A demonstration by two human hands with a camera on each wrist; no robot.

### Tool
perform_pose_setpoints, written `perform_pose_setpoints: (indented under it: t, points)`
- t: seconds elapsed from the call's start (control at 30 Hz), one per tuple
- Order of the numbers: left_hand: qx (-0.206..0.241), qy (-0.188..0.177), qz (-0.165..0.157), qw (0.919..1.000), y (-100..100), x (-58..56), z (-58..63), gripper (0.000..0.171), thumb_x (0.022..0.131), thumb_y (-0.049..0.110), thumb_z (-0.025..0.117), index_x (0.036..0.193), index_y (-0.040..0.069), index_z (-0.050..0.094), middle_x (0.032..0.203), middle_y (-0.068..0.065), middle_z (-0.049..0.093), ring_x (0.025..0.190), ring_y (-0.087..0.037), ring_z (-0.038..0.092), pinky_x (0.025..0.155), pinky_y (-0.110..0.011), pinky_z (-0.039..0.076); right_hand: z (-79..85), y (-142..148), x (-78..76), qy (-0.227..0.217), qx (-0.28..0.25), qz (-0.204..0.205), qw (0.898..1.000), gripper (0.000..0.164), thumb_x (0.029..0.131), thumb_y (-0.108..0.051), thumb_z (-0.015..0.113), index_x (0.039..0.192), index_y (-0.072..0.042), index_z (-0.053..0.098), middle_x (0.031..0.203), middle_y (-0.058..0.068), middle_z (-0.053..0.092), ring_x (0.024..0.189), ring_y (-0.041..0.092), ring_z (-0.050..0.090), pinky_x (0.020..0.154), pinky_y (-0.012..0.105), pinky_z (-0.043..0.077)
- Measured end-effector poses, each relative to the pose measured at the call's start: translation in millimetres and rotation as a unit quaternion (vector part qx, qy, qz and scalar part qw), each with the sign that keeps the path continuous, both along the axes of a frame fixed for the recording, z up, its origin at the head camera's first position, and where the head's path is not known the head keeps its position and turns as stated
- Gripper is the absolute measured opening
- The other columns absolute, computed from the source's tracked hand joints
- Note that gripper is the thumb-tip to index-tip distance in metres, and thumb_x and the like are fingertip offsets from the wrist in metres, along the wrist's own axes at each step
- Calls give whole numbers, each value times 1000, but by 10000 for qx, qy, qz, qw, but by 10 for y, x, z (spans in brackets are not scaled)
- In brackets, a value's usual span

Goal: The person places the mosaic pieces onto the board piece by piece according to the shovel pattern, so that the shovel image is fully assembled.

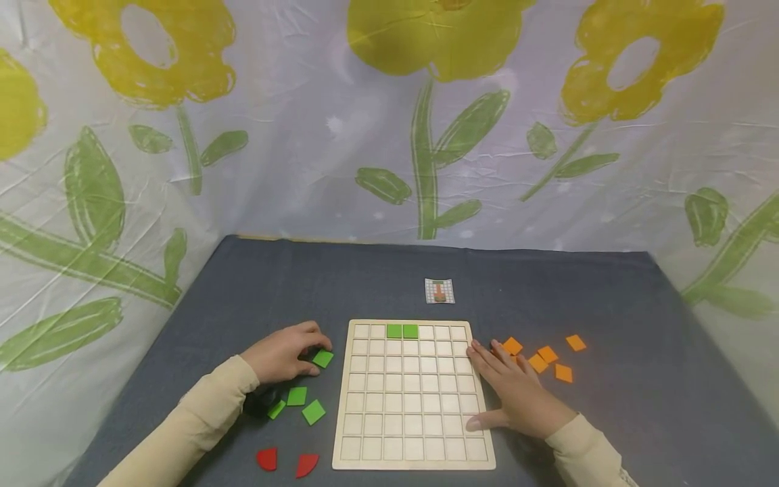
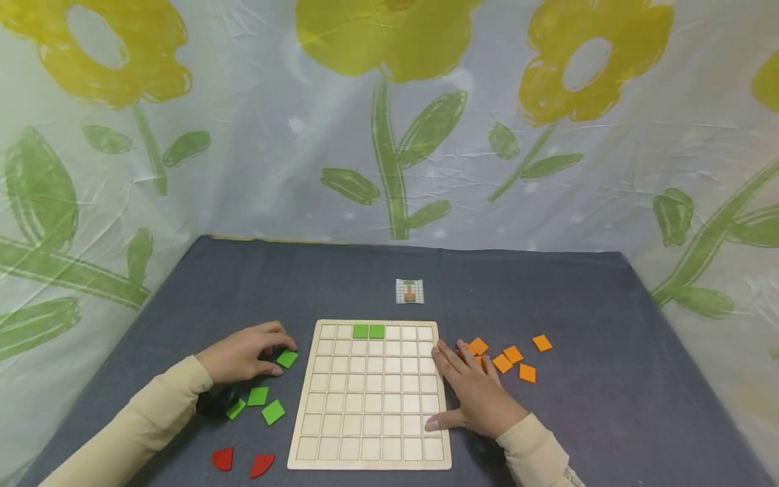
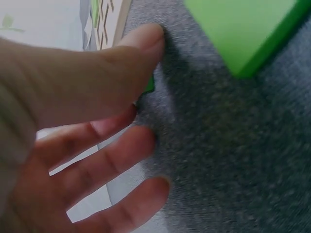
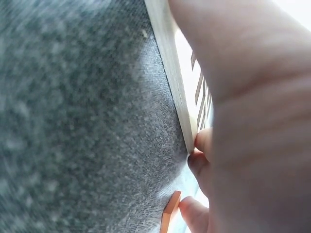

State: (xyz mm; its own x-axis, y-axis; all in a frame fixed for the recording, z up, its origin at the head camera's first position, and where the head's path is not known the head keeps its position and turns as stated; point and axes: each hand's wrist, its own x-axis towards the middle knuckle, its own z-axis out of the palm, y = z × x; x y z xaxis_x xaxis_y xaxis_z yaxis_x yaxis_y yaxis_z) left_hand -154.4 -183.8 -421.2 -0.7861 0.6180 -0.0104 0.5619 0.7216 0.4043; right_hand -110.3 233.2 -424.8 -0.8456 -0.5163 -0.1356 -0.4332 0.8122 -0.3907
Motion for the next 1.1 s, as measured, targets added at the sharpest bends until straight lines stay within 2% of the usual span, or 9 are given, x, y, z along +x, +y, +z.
perform_pose_setpoints:
  t: [0.23,0.43,0.73,0.97,1.1]
  points:
    - [95,79,89,9999,7,12,-45,27,78,18,79,102,18,67,98,5,55,78,-8,52,67,-25,47,-7,3,-17,-24,70,15,10000,110,70,-70,65,153,-12,23,159,9,20,145,41,10,104,72,11]
    - [169,151,100,9997,13,-4,-60,23,83,22,76,103,16,67,98,5,56,76,-7,53,66,-25,47,-18,5,-16,-36,52,1,10000,110,70,-70,65,154,-12,22,159,8,19,145,41,9,105,72,10]
    - [118,222,169,9995,29,-10,-14,23,84,24,75,104,16,68,96,5,58,76,-6,53,66,-25,47,-35,5,-4,-44,-2,0,10000,112,68,-70,65,153,-11,23,159,8,20,145,42,10,105,72,10]
    - [124,243,340,9990,72,-36,19,24,84,25,75,104,15,69,93,6,57,79,-6,55,68,-25,48,-37,13,-2,51,9,-8,10000,111,68,-70,66,153,-11,25,159,8,21,145,41,11,105,72,11]
    - [176,322,301,9989,100,-49,55,23,84,25,75,104,15,69,93,6,57,78,-6,54,67,-24,47,-32,14,2,-1,-5,-9,10000,112,68,-71,65,153,-11,24,159,8,20,145,41,10,105,72,10]
